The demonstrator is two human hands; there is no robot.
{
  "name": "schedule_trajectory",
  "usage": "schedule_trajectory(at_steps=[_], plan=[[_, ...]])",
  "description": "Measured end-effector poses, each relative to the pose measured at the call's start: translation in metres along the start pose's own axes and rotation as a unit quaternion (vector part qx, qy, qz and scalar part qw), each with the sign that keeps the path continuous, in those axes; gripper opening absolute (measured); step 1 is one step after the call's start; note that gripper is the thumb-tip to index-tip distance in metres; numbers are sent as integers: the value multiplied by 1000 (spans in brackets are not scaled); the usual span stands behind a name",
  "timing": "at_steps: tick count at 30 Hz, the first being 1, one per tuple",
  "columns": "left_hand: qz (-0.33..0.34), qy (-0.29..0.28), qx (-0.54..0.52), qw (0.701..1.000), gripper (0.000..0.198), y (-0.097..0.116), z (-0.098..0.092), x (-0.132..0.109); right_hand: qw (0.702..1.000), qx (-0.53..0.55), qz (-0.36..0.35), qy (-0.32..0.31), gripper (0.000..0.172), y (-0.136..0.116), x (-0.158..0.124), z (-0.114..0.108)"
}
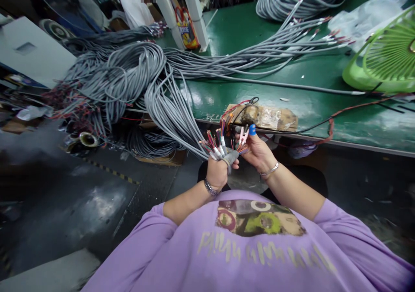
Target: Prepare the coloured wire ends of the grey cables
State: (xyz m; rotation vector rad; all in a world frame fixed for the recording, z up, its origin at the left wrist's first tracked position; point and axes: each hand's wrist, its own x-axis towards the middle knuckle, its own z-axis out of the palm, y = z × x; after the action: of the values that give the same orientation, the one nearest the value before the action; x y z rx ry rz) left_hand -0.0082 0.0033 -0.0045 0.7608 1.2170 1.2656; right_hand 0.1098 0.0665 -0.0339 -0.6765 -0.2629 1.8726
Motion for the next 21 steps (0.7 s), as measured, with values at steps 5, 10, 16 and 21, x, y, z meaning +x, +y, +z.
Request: schedule_trajectory(at_steps=[5,10,16,21], plan=[[-1,2,5,1000,30,0,2,0,1000,10,-3,10,39,3,-1,2],[-1,3,4,1000,33,-2,-3,-3,999,-4,1,-33,51,3,-5,-1],[10,-25,-5,1000,34,-2,-16,-8,996,-34,32,-79,56,-2,-15,-12],[15,-34,4,999,34,1,-18,-8,995,-62,41,-66,55,-6,-23,-19]])
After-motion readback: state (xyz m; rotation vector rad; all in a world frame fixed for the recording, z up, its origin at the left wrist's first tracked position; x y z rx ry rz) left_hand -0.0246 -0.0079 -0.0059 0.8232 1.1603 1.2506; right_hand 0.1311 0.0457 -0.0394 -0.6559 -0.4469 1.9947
